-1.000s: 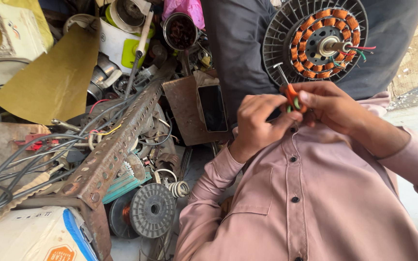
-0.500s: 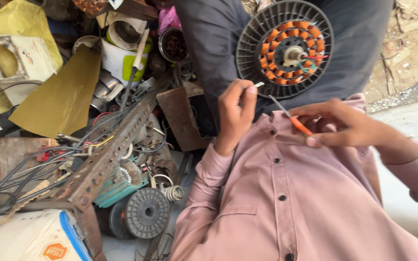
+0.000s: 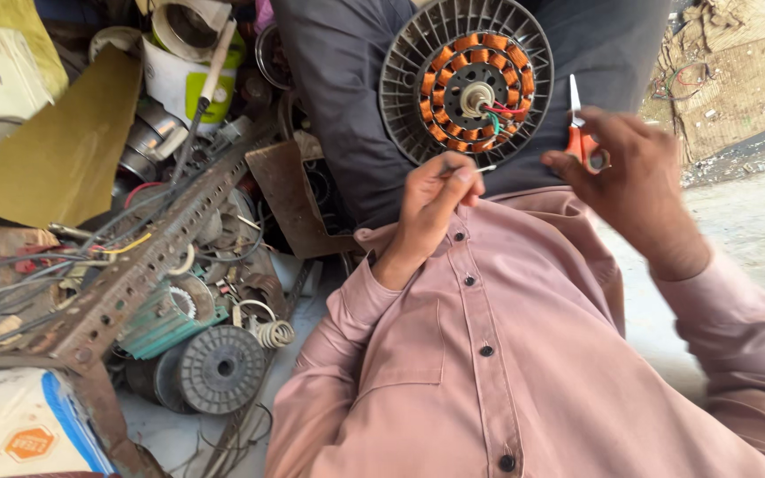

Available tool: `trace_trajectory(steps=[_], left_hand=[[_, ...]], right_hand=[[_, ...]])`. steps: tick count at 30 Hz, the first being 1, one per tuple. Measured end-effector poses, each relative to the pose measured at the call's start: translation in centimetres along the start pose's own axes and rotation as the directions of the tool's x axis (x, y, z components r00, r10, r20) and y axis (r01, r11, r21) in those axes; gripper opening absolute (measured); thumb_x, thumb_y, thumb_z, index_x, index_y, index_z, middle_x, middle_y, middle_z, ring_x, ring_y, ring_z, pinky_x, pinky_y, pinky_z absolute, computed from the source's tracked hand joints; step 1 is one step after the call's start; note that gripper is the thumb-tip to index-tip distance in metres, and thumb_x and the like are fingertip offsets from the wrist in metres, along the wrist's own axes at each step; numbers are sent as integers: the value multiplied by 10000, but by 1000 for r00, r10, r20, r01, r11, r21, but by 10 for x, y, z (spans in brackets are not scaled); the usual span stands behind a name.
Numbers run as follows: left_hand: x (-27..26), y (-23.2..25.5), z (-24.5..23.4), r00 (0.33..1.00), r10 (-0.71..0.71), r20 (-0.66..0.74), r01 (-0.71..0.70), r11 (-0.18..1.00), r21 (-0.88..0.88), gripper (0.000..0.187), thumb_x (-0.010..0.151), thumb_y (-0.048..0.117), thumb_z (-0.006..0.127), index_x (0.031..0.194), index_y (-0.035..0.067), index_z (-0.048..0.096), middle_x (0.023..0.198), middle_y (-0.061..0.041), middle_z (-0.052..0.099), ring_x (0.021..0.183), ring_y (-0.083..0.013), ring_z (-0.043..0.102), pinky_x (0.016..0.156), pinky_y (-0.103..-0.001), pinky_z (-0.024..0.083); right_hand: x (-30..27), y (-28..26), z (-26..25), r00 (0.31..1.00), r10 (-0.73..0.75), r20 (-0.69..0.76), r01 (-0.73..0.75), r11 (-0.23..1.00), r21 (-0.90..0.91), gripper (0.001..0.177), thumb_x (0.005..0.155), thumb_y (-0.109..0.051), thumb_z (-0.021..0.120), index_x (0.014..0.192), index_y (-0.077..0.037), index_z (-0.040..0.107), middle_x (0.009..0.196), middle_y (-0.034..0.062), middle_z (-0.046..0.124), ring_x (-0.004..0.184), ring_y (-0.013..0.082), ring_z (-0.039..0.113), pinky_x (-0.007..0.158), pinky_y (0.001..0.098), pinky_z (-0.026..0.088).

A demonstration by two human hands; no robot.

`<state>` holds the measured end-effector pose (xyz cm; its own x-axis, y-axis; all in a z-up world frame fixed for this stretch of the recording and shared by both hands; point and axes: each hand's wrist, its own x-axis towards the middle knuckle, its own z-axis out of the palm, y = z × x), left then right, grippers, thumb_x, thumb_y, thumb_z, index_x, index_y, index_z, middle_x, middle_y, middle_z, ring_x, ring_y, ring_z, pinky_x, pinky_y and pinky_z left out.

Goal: The person sits on the floor and repairs an electric motor stator by hand. They strip wire insulation with shears, twist wires together, and wrap connections with white tape.

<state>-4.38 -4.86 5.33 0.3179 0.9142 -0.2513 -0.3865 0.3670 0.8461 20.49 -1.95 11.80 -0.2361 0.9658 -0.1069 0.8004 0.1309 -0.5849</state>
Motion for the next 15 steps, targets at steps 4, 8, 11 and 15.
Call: trace_trajectory(steps=[4, 8, 11, 15], left_hand=[[11, 2, 25, 996, 35, 83, -44, 993, 109, 172, 1105, 184, 570, 1079, 25, 630, 889, 9, 646, 801, -53, 590, 745, -215, 502], [20, 17, 37, 978, 193, 75, -206, 906, 371, 163, 1098, 179, 581, 1064, 26, 626, 858, -3, 652, 777, -54, 626, 704, -204, 504], [23, 21, 43, 971, 235, 39, -219, 814, 537, 150, 1053, 176, 634, 1030, 32, 666, 833, -18, 647, 741, -105, 603, 666, -225, 471], [30, 26, 35, 844, 518, 140, -336, 307, 890, 174, 972, 241, 722, 1005, 70, 728, 1014, -38, 697, 998, -229, 661, 924, -405, 447]], right_hand=[[-2, -12, 33, 998, 52, -18, -12, 530, 848, 182, 965, -39, 767, 1128, 32, 731, 1059, 110, 716, 852, 124, 690, 730, 261, 564], [-8, -8, 70, 986, 158, -54, 36, 119, 992, 111, 964, 22, 740, 1070, 38, 710, 1141, 121, 679, 995, 157, 702, 848, 308, 630], [-14, 4, 83, 985, 143, -96, 73, 162, 984, 85, 1019, 54, 733, 1096, 55, 696, 1072, 127, 672, 918, 138, 671, 794, 256, 582], [-7, 22, 74, 969, 198, -146, 139, 46, 989, 77, 1038, 31, 688, 1102, 34, 647, 952, 147, 696, 748, 156, 674, 650, 258, 554]])
